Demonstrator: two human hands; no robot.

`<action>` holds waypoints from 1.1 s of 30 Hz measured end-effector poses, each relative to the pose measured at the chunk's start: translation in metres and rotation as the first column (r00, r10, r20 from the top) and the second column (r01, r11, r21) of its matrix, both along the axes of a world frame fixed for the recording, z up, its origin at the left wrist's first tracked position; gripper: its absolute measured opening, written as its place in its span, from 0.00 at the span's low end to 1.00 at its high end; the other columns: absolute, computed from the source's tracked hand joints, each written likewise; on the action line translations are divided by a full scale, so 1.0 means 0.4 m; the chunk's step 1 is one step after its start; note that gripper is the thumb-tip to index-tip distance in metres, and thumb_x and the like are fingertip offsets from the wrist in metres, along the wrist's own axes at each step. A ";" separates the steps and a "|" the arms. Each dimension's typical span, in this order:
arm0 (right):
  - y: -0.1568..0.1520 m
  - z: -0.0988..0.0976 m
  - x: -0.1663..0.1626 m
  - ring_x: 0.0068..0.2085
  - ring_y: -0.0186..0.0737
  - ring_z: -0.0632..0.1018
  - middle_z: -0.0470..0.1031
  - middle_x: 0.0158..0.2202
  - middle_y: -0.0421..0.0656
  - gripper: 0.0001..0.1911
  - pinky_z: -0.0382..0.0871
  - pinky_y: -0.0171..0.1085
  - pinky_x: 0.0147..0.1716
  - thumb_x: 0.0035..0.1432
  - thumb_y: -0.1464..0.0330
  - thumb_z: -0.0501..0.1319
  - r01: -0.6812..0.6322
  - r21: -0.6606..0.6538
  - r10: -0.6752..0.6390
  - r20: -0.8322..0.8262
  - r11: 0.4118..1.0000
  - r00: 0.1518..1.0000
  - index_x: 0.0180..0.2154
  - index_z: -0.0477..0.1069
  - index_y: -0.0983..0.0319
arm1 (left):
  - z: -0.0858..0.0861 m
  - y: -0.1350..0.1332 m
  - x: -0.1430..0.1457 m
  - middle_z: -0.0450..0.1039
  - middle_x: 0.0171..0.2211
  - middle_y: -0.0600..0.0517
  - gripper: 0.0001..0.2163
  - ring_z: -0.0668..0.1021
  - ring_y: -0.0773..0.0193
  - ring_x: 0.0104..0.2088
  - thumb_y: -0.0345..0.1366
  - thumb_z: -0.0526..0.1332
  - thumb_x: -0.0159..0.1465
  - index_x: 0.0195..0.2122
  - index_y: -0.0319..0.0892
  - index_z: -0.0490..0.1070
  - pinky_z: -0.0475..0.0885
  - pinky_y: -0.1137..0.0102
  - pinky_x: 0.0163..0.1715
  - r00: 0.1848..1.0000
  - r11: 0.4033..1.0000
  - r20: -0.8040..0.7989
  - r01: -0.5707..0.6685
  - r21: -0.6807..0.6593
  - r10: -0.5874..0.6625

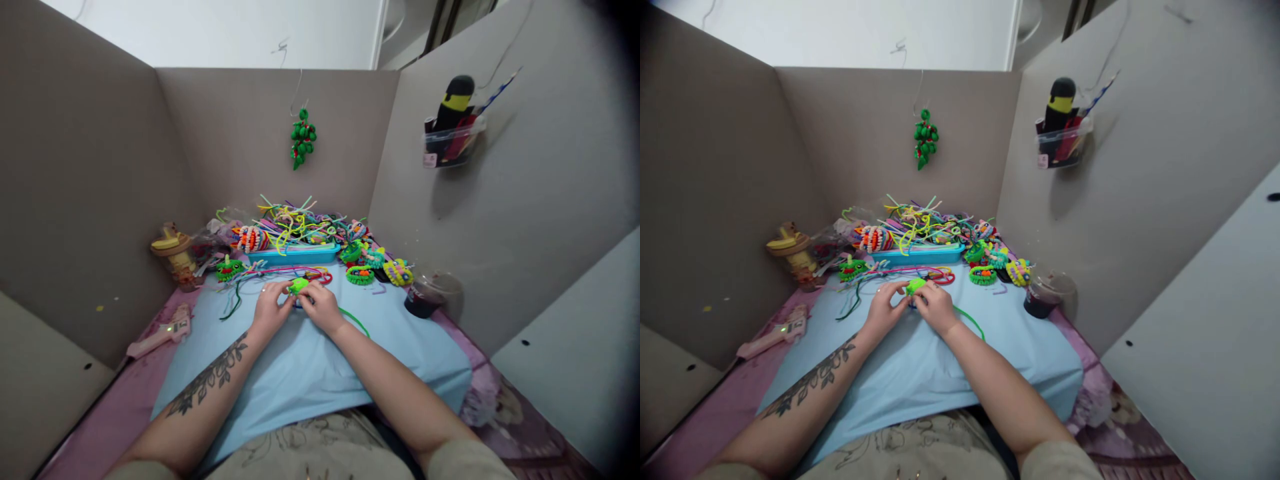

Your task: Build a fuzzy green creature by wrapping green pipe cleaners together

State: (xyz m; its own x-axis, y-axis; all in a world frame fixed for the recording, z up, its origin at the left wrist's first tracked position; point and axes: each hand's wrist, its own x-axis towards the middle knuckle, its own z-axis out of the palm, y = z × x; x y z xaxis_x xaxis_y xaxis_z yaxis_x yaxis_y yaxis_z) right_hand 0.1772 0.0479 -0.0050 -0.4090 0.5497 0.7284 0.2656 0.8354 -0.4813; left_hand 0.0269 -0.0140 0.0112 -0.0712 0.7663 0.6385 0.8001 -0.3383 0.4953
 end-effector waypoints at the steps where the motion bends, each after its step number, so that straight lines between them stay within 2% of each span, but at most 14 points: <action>1: -0.001 0.001 0.001 0.36 0.38 0.72 0.71 0.31 0.42 0.06 0.66 0.35 0.37 0.57 0.71 0.56 -0.002 0.012 0.002 0.011 1.000 1.000 0.31 0.71 0.60 | 0.003 -0.001 -0.001 0.72 0.33 0.50 0.11 0.73 0.59 0.38 0.35 0.59 0.59 0.42 0.43 0.71 0.66 0.62 0.43 0.998 0.999 -0.056 -0.013 0.033 0.014; 5: -0.005 0.008 0.004 0.37 0.39 0.72 0.71 0.31 0.43 0.07 0.66 0.36 0.39 0.59 0.72 0.54 -0.016 0.068 0.013 0.041 0.998 0.999 0.33 0.71 0.60 | 0.005 -0.005 -0.001 0.71 0.31 0.50 0.07 0.72 0.60 0.36 0.35 0.58 0.60 0.37 0.45 0.74 0.65 0.64 0.40 0.989 0.997 -0.146 -0.012 0.082 0.024; 11: -0.009 0.010 0.006 0.38 0.40 0.72 0.71 0.32 0.45 0.08 0.66 0.37 0.39 0.60 0.71 0.53 -0.012 0.116 0.004 0.075 0.993 0.997 0.34 0.71 0.61 | 0.008 -0.007 0.002 0.71 0.31 0.50 0.05 0.71 0.60 0.37 0.35 0.59 0.59 0.34 0.44 0.74 0.65 0.65 0.40 0.992 0.995 -0.121 -0.021 0.093 0.032; 17: -0.005 0.002 0.000 0.37 0.40 0.72 0.71 0.33 0.45 0.08 0.67 0.37 0.39 0.60 0.71 0.53 0.035 0.108 -0.042 0.069 0.994 0.997 0.35 0.71 0.61 | 0.003 -0.004 0.008 0.72 0.29 0.50 0.03 0.73 0.60 0.35 0.34 0.61 0.58 0.31 0.42 0.74 0.67 0.65 0.39 1.000 0.998 -0.003 0.007 0.063 -0.007; 22: 0.005 0.003 0.003 0.36 0.40 0.72 0.70 0.33 0.44 0.08 0.68 0.37 0.38 0.59 0.72 0.53 0.063 0.034 -0.063 0.010 0.997 0.998 0.34 0.71 0.61 | -0.006 -0.005 0.019 0.73 0.30 0.49 0.06 0.74 0.61 0.35 0.35 0.61 0.58 0.35 0.43 0.76 0.68 0.65 0.39 0.990 0.994 0.085 0.112 -0.002 -0.112; 26: 0.011 0.007 0.010 0.37 0.40 0.73 0.70 0.34 0.45 0.07 0.68 0.37 0.38 0.59 0.72 0.53 0.045 -0.008 -0.045 -0.004 0.999 0.999 0.34 0.70 0.61 | 0.009 -0.006 0.019 0.74 0.31 0.48 0.08 0.75 0.61 0.35 0.37 0.59 0.59 0.36 0.43 0.76 0.69 0.66 0.38 0.967 0.980 0.185 0.188 -0.059 -0.174; 29: 0.011 0.007 0.013 0.38 0.40 0.72 0.70 0.34 0.45 0.07 0.68 0.38 0.39 0.59 0.72 0.53 -0.001 0.010 0.001 0.009 1.000 1.000 0.35 0.70 0.61 | 0.027 -0.006 0.013 0.75 0.30 0.50 0.08 0.75 0.62 0.34 0.39 0.58 0.59 0.31 0.42 0.75 0.69 0.67 0.37 0.956 0.982 0.257 0.168 -0.080 -0.143; 33: 0.008 0.004 0.013 0.39 0.40 0.71 0.70 0.34 0.44 0.08 0.67 0.38 0.40 0.60 0.72 0.53 -0.058 0.067 0.055 0.034 0.996 0.998 0.35 0.70 0.60 | 0.038 -0.002 0.002 0.75 0.28 0.52 0.07 0.74 0.63 0.32 0.39 0.61 0.55 0.28 0.42 0.73 0.67 0.70 0.32 0.961 0.987 0.268 0.104 -0.126 -0.067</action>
